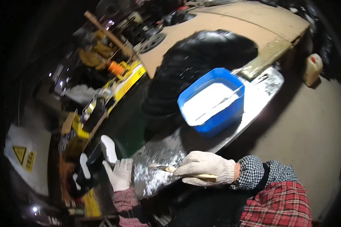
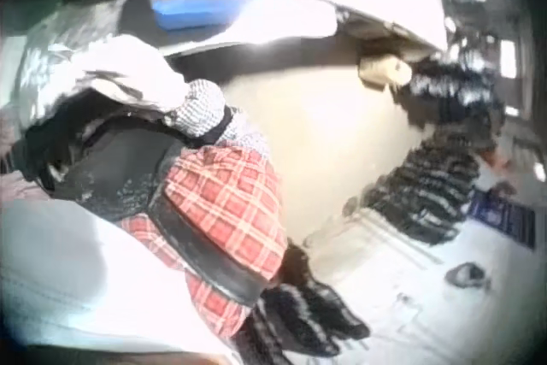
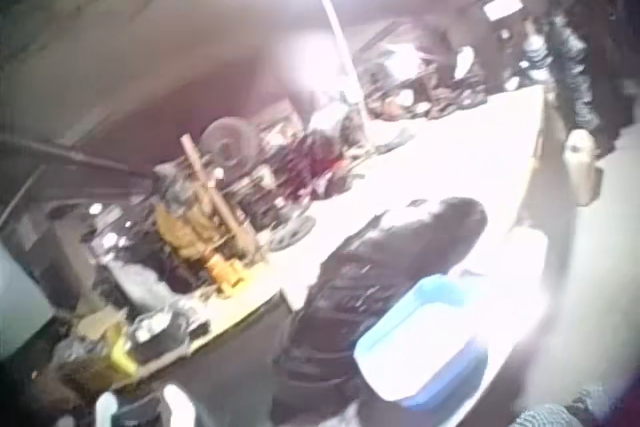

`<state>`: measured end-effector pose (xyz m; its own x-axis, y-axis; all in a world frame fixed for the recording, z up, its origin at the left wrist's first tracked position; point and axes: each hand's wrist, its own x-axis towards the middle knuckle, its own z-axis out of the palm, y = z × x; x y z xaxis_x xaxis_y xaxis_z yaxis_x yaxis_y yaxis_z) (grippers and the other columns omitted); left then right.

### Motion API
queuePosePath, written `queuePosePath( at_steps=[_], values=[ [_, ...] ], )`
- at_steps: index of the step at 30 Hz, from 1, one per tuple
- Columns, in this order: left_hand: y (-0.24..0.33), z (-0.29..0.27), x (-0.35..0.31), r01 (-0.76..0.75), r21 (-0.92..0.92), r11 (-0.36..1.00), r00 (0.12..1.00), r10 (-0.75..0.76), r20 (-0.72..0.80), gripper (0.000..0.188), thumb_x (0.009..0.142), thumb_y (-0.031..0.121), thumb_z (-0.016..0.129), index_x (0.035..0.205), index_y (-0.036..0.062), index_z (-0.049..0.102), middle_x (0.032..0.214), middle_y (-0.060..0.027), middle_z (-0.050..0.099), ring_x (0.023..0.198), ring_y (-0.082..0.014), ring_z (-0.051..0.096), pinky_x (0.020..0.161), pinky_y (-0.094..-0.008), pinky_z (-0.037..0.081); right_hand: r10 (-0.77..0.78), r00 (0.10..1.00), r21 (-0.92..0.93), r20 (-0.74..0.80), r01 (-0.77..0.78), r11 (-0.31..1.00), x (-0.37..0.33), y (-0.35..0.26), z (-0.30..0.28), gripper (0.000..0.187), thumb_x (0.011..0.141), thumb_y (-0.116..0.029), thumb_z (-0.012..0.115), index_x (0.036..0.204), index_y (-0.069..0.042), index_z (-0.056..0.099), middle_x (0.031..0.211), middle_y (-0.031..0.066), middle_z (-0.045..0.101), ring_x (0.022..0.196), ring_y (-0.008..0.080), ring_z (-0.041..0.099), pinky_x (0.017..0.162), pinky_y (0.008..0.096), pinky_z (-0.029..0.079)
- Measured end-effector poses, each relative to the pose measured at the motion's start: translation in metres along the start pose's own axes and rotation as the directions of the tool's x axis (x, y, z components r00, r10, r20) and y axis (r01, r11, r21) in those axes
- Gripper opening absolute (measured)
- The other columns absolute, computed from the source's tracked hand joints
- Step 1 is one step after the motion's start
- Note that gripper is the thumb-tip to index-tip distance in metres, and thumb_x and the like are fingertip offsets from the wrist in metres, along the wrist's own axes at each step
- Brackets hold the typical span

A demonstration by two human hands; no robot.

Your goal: The person applies adhesive to a shoe sole with a brush, places it on a conveyor belt, and then brushes adhesive onto the interior edges of a shoe upper. They repeat this process, occasionally retrieving a shoe last from a rack and placing it onto the conveyor belt.

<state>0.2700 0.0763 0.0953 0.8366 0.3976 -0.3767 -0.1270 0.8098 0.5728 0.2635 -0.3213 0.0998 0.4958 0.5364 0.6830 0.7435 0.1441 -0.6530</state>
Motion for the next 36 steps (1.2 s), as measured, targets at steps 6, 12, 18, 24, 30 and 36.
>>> queuePosePath(
  at_steps=[6, 12, 18, 24, 30, 36],
  values=[
    [-0.105, 0.103, 0.093, 0.446, 0.205, 0.871, 0.865, -0.478, 0.154, 0.088, 0.083, 0.073, 0.054, 0.133, 0.0012, 0.044, 0.132, -0.0164, 0.053, 0.117, -0.0318, 0.051, 0.102, -0.0569, 0.039, 0.091, 0.973, -0.050, -0.214, -0.104, 0.993, -0.014, -0.015, -0.033, 0.037, 0.084, 0.000, 0.069, 0.120, -0.004, 0.063, 0.099, 0.0104, 0.063, 0.089, 0.0222, 0.063, 0.078, 0.0335, 0.053],
    [-0.115, 0.089, 0.078, 0.056, 0.248, 0.967, 0.971, -0.111, 0.211, 0.033, 0.097, 0.037, 0.058, 0.107, 0.0075, 0.067, 0.107, -0.0036, 0.069, 0.094, -0.0212, 0.065, 0.087, -0.0355, 0.053, 0.002, 0.923, -0.225, -0.385, -0.096, 0.970, -0.003, -0.031, -0.091, 0.039, 0.082, 0.014, 0.063, 0.118, -0.001, 0.063, 0.113, 0.0142, 0.061, 0.094, 0.0206, 0.063, 0.083, 0.0298, 0.052],
    [-0.046, 0.013, -0.031, -0.318, 0.048, 0.947, 0.903, 0.287, 0.319, 0.040, 0.094, 0.036, 0.062, 0.120, 0.0063, 0.060, 0.122, -0.0067, 0.062, 0.115, -0.0235, 0.056, 0.102, -0.0411, 0.042, 0.108, 0.868, -0.477, -0.486, -0.366, 0.799, 0.053, -0.031, -0.123, 0.024, 0.088, -0.024, 0.070, 0.101, -0.004, 0.066, 0.087, 0.0133, 0.069, 0.076, 0.0252, 0.069, 0.068, 0.0318, 0.055],
    [0.035, -0.080, -0.117, -0.351, -0.065, 0.934, 0.917, 0.357, 0.176, 0.046, 0.093, 0.036, 0.061, 0.128, 0.0062, 0.059, 0.131, -0.0088, 0.060, 0.121, -0.0252, 0.054, 0.104, -0.0402, 0.042, 0.330, 0.831, -0.467, -0.448, -0.532, 0.707, 0.040, -0.007, -0.128, 0.019, 0.086, -0.024, 0.070, 0.080, -0.007, 0.067, 0.064, 0.0115, 0.064, 0.060, 0.0255, 0.064, 0.057, 0.0337, 0.052],
    [0.026, -0.143, -0.175, -0.360, 0.076, 0.930, 0.930, 0.364, -0.051, 0.039, 0.093, 0.027, 0.059, 0.127, 0.0075, 0.060, 0.123, -0.0067, 0.062, 0.109, -0.0217, 0.058, 0.094, -0.0380, 0.046, 0.010, 0.901, -0.723, -0.434, -0.355, 0.593, 0.022, -0.056, -0.101, 0.006, 0.080, -0.005, 0.072, 0.084, -0.002, 0.069, 0.072, 0.0089, 0.066, 0.063, 0.0186, 0.063, 0.063, 0.0294, 0.050],
    [-0.002, -0.131, -0.179, -0.327, 0.142, 0.934, 0.943, 0.333, -0.014, 0.033, 0.094, 0.017, 0.057, 0.126, 0.0089, 0.060, 0.114, -0.0046, 0.064, 0.098, -0.0182, 0.061, 0.084, -0.0357, 0.050, 0.091, 0.889, -0.326, -0.450, -0.259, 0.909, 0.063, -0.036, -0.005, 0.014, 0.084, -0.006, 0.065, 0.095, 0.003, 0.067, 0.085, 0.0120, 0.068, 0.072, 0.0185, 0.065, 0.067, 0.0287, 0.051]
  ],
)
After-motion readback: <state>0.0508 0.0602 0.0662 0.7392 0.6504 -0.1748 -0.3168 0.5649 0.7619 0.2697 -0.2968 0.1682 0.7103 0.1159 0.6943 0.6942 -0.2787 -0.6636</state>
